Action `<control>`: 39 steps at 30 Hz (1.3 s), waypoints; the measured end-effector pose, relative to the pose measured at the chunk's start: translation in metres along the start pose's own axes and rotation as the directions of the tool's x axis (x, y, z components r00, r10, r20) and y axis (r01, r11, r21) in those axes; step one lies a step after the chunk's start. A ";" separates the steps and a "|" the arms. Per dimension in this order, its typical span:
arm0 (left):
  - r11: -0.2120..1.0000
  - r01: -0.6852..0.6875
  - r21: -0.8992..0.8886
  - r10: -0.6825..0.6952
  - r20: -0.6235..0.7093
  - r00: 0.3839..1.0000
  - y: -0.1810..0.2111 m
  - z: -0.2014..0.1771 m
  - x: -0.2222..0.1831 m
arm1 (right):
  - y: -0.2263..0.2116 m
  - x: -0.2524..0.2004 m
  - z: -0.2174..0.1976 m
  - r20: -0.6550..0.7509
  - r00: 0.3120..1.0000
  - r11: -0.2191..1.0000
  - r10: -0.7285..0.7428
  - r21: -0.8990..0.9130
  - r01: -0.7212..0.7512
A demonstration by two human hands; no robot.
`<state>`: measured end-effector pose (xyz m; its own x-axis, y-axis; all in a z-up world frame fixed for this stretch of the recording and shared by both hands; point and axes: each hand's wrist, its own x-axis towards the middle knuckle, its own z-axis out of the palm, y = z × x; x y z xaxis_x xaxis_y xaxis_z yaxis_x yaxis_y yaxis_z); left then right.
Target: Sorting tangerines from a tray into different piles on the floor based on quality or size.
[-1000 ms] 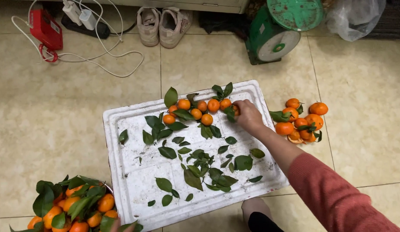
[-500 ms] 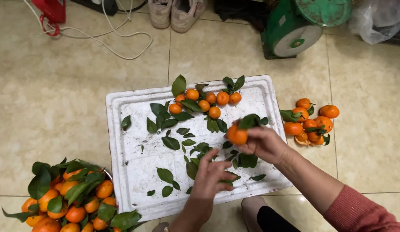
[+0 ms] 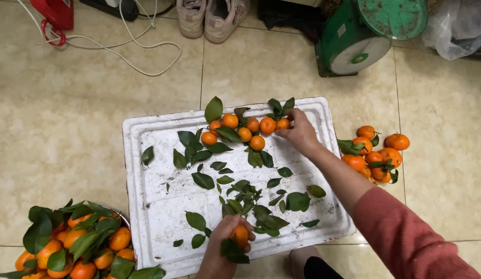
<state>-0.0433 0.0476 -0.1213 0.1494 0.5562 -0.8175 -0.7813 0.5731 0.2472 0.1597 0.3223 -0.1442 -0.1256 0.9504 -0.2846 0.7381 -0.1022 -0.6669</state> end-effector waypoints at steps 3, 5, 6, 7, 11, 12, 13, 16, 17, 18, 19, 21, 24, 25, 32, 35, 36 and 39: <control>0.999 0.032 0.033 -0.032 -0.020 0.999 0.016 0.012 -0.015 | 0.008 0.004 0.005 0.001 0.999 0.985 0.042 0.167 -0.042; 0.996 0.066 0.058 -0.064 -0.033 0.997 0.020 0.011 -0.021 | 0.016 -0.004 -0.002 0.015 0.995 0.934 0.101 0.342 -0.100; 0.995 0.065 0.072 -0.065 0.007 0.998 0.017 0.004 -0.017 | 0.020 -0.009 -0.010 0.146 0.984 0.736 0.100 0.655 -0.172; 0.994 0.063 0.087 -0.067 0.047 0.997 0.014 -0.002 -0.014 | 0.025 -0.014 -0.018 0.268 0.962 0.433 0.054 0.862 -0.264; 0.988 0.051 0.146 -0.065 0.093 0.994 0.012 0.000 -0.009 | 0.028 -0.045 -0.033 0.354 0.933 0.246 -0.071 0.912 -0.327; 0.983 0.067 0.170 -0.082 0.081 0.993 0.014 0.006 -0.012 | 0.027 -0.051 -0.035 0.392 0.910 0.140 -0.138 0.917 -0.374; 0.978 0.084 0.193 -0.099 0.070 0.993 0.016 0.012 -0.015 | 0.025 -0.058 -0.036 0.421 0.883 0.035 -0.208 0.905 -0.423; 0.964 0.018 0.265 -0.066 0.174 0.982 0.009 0.008 -0.008 | 0.028 -0.068 -0.033 0.439 0.844 0.018 -0.307 0.890 -0.456; 0.965 0.015 0.262 -0.062 0.171 0.983 0.012 0.014 -0.014 | 0.024 -0.072 -0.033 0.443 0.841 0.019 -0.311 0.888 -0.460; 0.976 -0.001 0.217 -0.037 0.171 0.985 0.014 0.021 -0.020 | 0.020 -0.076 -0.032 0.459 0.839 0.045 -0.291 0.883 -0.467; 0.985 -0.018 0.171 -0.012 0.170 0.985 0.016 0.027 -0.025 | 0.017 -0.079 -0.030 0.475 0.837 0.071 -0.271 0.877 -0.475; 0.993 -0.038 0.114 0.013 0.210 0.978 0.013 0.030 -0.022 | -0.001 -0.095 -0.022 0.494 0.835 0.191 -0.240 0.868 -0.459; 1.000 -0.007 -0.028 0.015 0.285 0.958 0.005 0.027 -0.006 | -0.032 -0.125 -0.011 0.553 0.784 0.624 -0.283 0.726 -0.288; 0.993 0.044 -0.112 -0.007 0.317 0.948 0.001 0.026 0.002 | -0.042 -0.135 -0.008 0.618 0.715 0.845 -0.327 0.529 -0.071; 0.997 0.064 -0.046 -0.051 0.230 0.972 0.017 0.025 -0.006 | -0.024 -0.046 -0.007 0.322 0.945 0.978 -0.052 0.206 -0.017; 0.994 0.055 -0.091 -0.031 0.248 0.968 0.032 0.029 -0.015 | -0.033 -0.012 -0.005 0.135 0.981 0.989 -0.139 -0.022 0.143; 0.997 -0.032 -0.074 0.052 0.284 0.957 0.033 0.030 -0.018 | -0.027 -0.003 0.004 0.149 0.974 0.977 -0.169 -0.102 0.185; 0.986 -0.164 0.031 0.146 0.313 0.939 0.035 0.031 -0.024 | -0.009 0.010 0.025 0.163 0.968 0.951 -0.192 -0.211 0.224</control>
